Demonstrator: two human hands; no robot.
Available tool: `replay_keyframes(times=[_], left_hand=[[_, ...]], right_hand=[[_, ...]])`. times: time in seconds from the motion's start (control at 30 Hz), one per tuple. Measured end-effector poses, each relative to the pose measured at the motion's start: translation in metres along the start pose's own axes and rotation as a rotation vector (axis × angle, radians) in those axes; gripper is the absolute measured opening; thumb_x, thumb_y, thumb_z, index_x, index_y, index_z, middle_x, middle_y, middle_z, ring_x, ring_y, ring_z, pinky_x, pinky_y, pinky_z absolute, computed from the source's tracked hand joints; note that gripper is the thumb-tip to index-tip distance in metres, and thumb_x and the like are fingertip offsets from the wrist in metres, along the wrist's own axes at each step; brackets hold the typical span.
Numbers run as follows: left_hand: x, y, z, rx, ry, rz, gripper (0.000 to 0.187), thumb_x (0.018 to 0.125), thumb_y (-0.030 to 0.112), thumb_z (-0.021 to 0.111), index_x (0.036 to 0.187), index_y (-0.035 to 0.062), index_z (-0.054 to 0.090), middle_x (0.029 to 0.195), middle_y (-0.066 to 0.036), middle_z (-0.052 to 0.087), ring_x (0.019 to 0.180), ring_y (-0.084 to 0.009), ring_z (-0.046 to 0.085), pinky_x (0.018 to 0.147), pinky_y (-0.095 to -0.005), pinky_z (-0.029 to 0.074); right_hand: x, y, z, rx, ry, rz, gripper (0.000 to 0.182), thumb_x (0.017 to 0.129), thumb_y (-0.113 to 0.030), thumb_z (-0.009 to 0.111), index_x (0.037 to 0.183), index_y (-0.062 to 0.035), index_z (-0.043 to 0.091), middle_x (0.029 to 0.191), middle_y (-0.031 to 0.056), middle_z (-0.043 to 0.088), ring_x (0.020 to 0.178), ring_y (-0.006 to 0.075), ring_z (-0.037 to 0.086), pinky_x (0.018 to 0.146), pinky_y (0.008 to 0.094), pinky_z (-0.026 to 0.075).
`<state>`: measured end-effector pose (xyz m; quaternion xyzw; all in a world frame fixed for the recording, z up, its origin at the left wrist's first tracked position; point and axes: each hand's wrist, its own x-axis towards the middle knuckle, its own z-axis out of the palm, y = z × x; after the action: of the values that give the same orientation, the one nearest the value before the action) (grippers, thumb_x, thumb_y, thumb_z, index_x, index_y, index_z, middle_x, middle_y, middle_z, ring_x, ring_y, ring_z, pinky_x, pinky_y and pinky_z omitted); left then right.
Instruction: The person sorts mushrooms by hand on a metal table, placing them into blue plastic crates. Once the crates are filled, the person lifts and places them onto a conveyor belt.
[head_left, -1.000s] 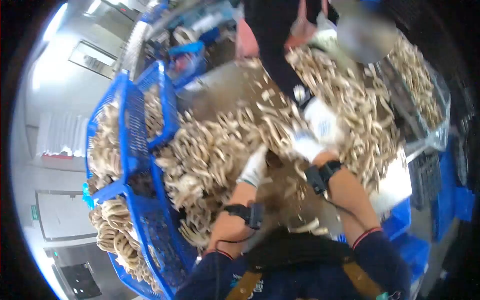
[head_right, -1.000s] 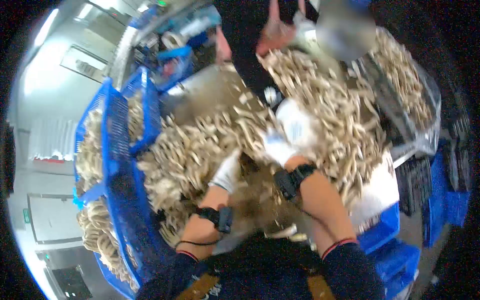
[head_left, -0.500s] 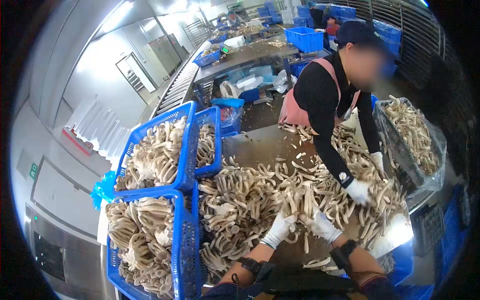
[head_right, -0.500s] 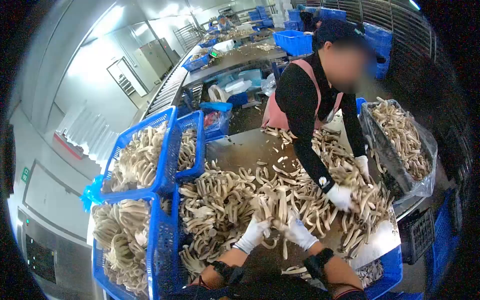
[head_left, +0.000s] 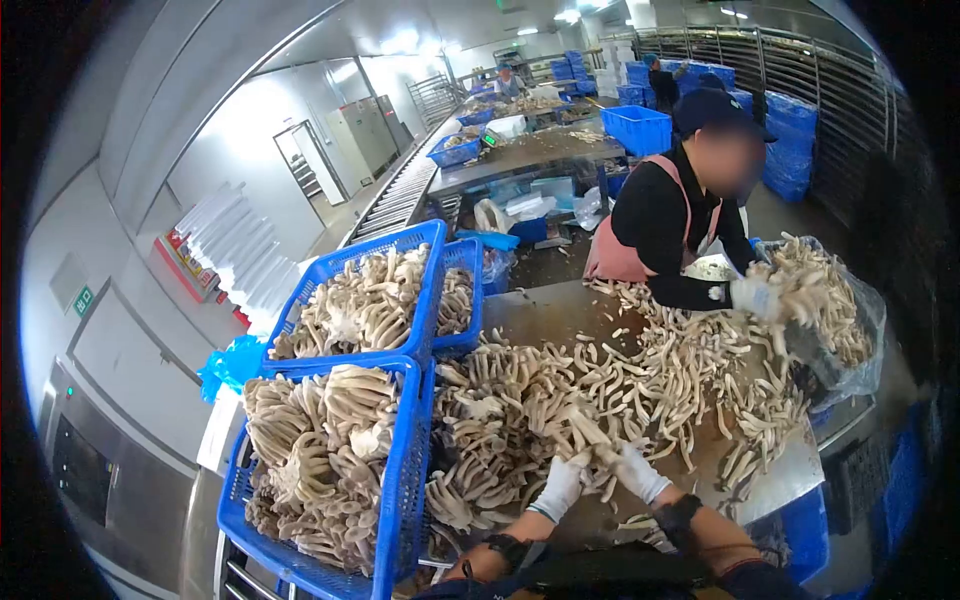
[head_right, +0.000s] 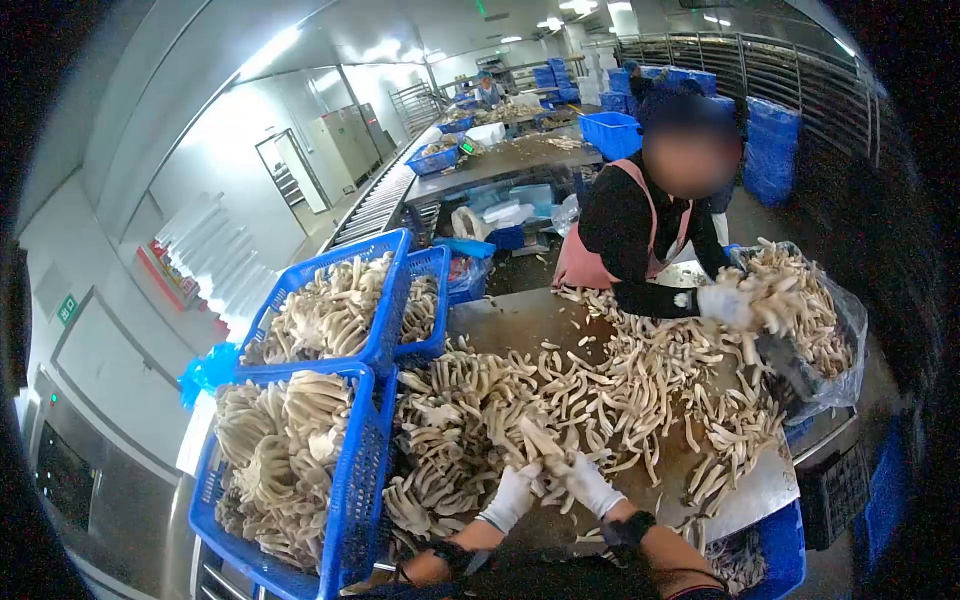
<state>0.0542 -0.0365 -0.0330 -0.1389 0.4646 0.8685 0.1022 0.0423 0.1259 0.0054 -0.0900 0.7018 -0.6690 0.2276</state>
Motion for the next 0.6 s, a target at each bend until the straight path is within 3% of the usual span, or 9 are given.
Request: replay_keyframes(times=[0.1, 0.17, 0.2, 0.23, 0.27, 0.3, 0.43, 0.5, 0.6], left_hand=[[-0.006, 0.002, 0.005, -0.066, 0.125, -0.027, 0.012, 0.088, 0.008, 0.061, 0.1, 0.0053, 0.061, 0.079, -0.005, 0.062, 0.062, -0.0142, 0.058, 0.053, -0.026, 0.044], [0.001, -0.009, -0.019, -0.07, 0.069, -0.092, 0.01, 0.089, 0.008, 0.06, 0.098, 0.003, 0.06, 0.076, -0.007, 0.062, 0.06, -0.0147, 0.057, 0.053, -0.0273, 0.045], [0.005, -0.008, -0.024, -0.071, 0.036, -0.116, 0.01, 0.089, 0.008, 0.059, 0.097, 0.0019, 0.06, 0.075, -0.007, 0.062, 0.059, -0.015, 0.057, 0.053, -0.0279, 0.045], [-0.001, 0.003, -0.009, -0.206, 0.084, 0.02, 0.009, 0.09, 0.007, 0.058, 0.095, -0.0001, 0.06, 0.075, -0.008, 0.062, 0.058, -0.0152, 0.056, 0.051, -0.0282, 0.043], [-0.01, 0.018, -0.002, -0.151, 0.152, -0.014, 0.009, 0.09, 0.006, 0.057, 0.096, -0.0002, 0.06, 0.075, -0.007, 0.062, 0.057, -0.0146, 0.055, 0.051, -0.0278, 0.043], [-0.001, 0.011, -0.019, -0.109, 0.061, -0.061, 0.009, 0.09, 0.006, 0.057, 0.096, 0.0, 0.06, 0.076, -0.008, 0.063, 0.06, -0.0151, 0.057, 0.053, -0.0284, 0.045], [-0.019, 0.018, -0.008, -0.011, -0.108, -0.173, 0.014, 0.092, 0.012, 0.057, 0.104, 0.0047, 0.061, 0.088, -0.003, 0.066, 0.079, -0.0148, 0.064, 0.068, -0.0285, 0.053], [0.017, -0.017, -0.053, 0.033, -0.118, 0.024, 0.016, 0.092, 0.013, 0.058, 0.105, 0.0037, 0.061, 0.087, -0.003, 0.065, 0.08, -0.0149, 0.063, 0.071, -0.0297, 0.052], [0.011, -0.01, -0.048, -0.105, -0.097, -0.207, 0.019, 0.093, 0.014, 0.058, 0.107, 0.0011, 0.061, 0.087, -0.004, 0.065, 0.085, -0.0158, 0.063, 0.075, -0.0303, 0.051]], right_hand=[[0.016, 0.036, 0.007, -0.436, 0.205, -0.462, 0.051, 0.094, -0.03, 0.059, 0.128, 0.0052, 0.047, 0.096, 0.0066, 0.062, 0.085, 0.016, 0.056, 0.075, 0.0304, 0.047], [0.014, 0.029, -0.005, -0.465, 0.214, -0.305, 0.048, 0.09, -0.031, 0.063, 0.119, 0.006, 0.053, 0.094, 0.0098, 0.062, 0.081, 0.0187, 0.057, 0.071, 0.0318, 0.047], [0.007, -0.005, -0.012, -0.355, 0.183, -0.063, 0.045, 0.088, -0.03, 0.065, 0.112, 0.0066, 0.057, 0.093, 0.0133, 0.062, 0.08, 0.0207, 0.057, 0.07, 0.0328, 0.046], [0.009, -0.005, -0.016, -0.437, 0.265, -0.145, 0.042, 0.087, -0.029, 0.064, 0.109, 0.0065, 0.058, 0.096, 0.0189, 0.061, 0.086, 0.026, 0.059, 0.073, 0.035, 0.047], [0.006, -0.001, -0.018, -0.518, 0.345, -0.22, 0.039, 0.087, -0.028, 0.064, 0.105, 0.0064, 0.06, 0.1, 0.0245, 0.06, 0.092, 0.0312, 0.062, 0.076, 0.0373, 0.048], [0.01, 0.007, -0.015, -0.473, 0.419, -0.316, 0.037, 0.085, -0.023, 0.067, 0.108, 0.0041, 0.06, 0.098, 0.022, 0.061, 0.092, 0.0311, 0.06, 0.079, 0.0359, 0.047], [0.013, 0.003, -0.011, -0.041, 0.066, -0.204, 0.018, 0.092, -0.011, 0.06, 0.105, -0.0008, 0.058, 0.085, 0.002, 0.06, 0.078, 0.0118, 0.057, 0.068, 0.0262, 0.047], [0.006, -0.012, -0.019, 0.21, 0.04, -0.091, 0.02, 0.092, -0.011, 0.06, 0.109, -0.0027, 0.055, 0.084, 0.0017, 0.059, 0.073, 0.0099, 0.055, 0.061, 0.0246, 0.045], [0.011, 0.001, -0.017, 0.212, 0.012, -0.101, 0.022, 0.091, -0.009, 0.06, 0.112, -0.0039, 0.052, 0.085, 0.0011, 0.06, 0.067, 0.0084, 0.052, 0.054, 0.023, 0.042]])
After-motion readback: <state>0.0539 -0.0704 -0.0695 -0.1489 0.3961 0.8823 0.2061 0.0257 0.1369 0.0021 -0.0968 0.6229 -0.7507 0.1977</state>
